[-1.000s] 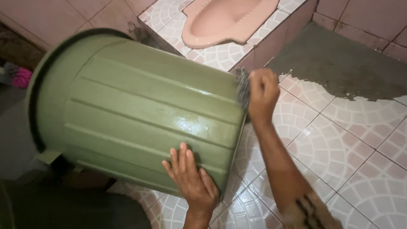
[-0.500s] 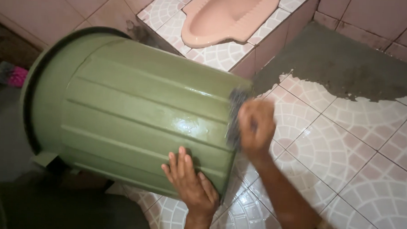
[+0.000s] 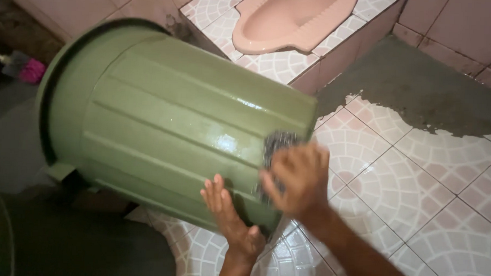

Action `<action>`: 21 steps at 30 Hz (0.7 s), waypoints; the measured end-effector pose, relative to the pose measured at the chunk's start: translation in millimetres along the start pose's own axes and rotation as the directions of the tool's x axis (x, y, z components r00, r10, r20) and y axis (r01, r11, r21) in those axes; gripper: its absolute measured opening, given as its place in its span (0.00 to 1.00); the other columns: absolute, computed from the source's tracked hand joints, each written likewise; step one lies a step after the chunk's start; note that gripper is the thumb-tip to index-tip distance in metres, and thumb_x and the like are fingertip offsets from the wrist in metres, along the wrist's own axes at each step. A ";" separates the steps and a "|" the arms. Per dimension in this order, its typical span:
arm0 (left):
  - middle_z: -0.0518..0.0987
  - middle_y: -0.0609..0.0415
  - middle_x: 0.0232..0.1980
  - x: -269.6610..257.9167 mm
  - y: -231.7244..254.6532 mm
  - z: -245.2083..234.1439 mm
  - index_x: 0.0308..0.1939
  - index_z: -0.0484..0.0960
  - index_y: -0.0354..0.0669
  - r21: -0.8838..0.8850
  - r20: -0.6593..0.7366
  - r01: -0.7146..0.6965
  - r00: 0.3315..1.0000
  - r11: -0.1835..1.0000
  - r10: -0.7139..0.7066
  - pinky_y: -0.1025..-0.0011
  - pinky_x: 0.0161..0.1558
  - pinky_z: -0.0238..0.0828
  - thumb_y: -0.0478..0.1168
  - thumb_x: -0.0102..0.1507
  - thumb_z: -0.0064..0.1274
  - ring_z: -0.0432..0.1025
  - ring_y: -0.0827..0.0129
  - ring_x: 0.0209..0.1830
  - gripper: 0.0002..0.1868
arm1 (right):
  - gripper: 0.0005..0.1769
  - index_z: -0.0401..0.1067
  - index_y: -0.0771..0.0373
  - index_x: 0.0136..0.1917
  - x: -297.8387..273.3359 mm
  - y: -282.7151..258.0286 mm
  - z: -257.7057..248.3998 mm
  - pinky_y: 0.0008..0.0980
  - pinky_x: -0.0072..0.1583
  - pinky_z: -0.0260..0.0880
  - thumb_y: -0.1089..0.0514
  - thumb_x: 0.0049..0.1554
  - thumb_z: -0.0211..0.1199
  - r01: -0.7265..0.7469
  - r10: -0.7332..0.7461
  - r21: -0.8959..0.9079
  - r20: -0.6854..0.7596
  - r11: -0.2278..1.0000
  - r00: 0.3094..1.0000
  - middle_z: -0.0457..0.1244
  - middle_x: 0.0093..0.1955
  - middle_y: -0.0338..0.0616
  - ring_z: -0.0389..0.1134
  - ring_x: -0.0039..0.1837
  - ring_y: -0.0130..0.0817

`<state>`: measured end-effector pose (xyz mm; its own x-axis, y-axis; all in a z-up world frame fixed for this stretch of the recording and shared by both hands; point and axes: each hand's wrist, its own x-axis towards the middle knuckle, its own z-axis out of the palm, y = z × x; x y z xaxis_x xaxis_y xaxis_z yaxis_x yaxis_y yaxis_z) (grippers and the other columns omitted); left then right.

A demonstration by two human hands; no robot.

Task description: The person scrubs the exterior of a green plastic trash can with a metal scouring pad while it lies on its side. They repeatedly dip a small cup into a nearby water container and pour water over the can to rinse it during the process.

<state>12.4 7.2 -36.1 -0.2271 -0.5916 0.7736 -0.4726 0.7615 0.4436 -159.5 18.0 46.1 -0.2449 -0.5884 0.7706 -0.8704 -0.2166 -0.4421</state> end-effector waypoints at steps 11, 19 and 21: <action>0.55 0.36 0.83 -3.4 1.6 -1.9 0.81 0.51 0.40 0.029 0.042 0.033 0.999 0.999 -0.034 0.37 0.83 0.30 0.63 0.76 0.25 0.44 0.41 0.87 0.38 | 0.13 0.73 0.60 0.44 46.1 -4.1 12.3 0.50 0.56 0.57 0.48 0.57 0.69 -0.091 0.138 -0.275 0.157 0.957 0.978 0.66 0.45 0.46 0.63 0.52 0.49; 0.55 0.37 0.83 -18.1 -1.7 -1.4 0.79 0.54 0.41 0.001 0.037 -0.011 0.999 1.000 0.011 0.36 0.82 0.31 0.64 0.75 0.24 0.46 0.40 0.86 0.38 | 0.11 0.73 0.61 0.43 26.8 -21.8 9.5 0.48 0.58 0.59 0.53 0.55 0.69 0.214 -0.164 -0.128 0.316 0.968 0.935 0.64 0.44 0.46 0.63 0.51 0.47; 0.55 0.37 0.83 -17.1 -0.3 -1.3 0.79 0.54 0.41 0.010 0.033 -0.002 0.999 1.000 0.002 0.36 0.82 0.32 0.64 0.75 0.24 0.46 0.39 0.86 0.38 | 0.10 0.73 0.60 0.42 64.3 7.7 23.5 0.49 0.57 0.59 0.53 0.56 0.67 0.056 -0.008 -0.142 0.319 0.988 0.948 0.65 0.44 0.45 0.64 0.51 0.48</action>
<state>17.5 17.5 -48.9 -0.2562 -0.5985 0.7591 -0.4802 0.7603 0.4374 -171.9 -39.9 81.4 -0.0888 -0.8045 0.5872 -0.9345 -0.1368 -0.3286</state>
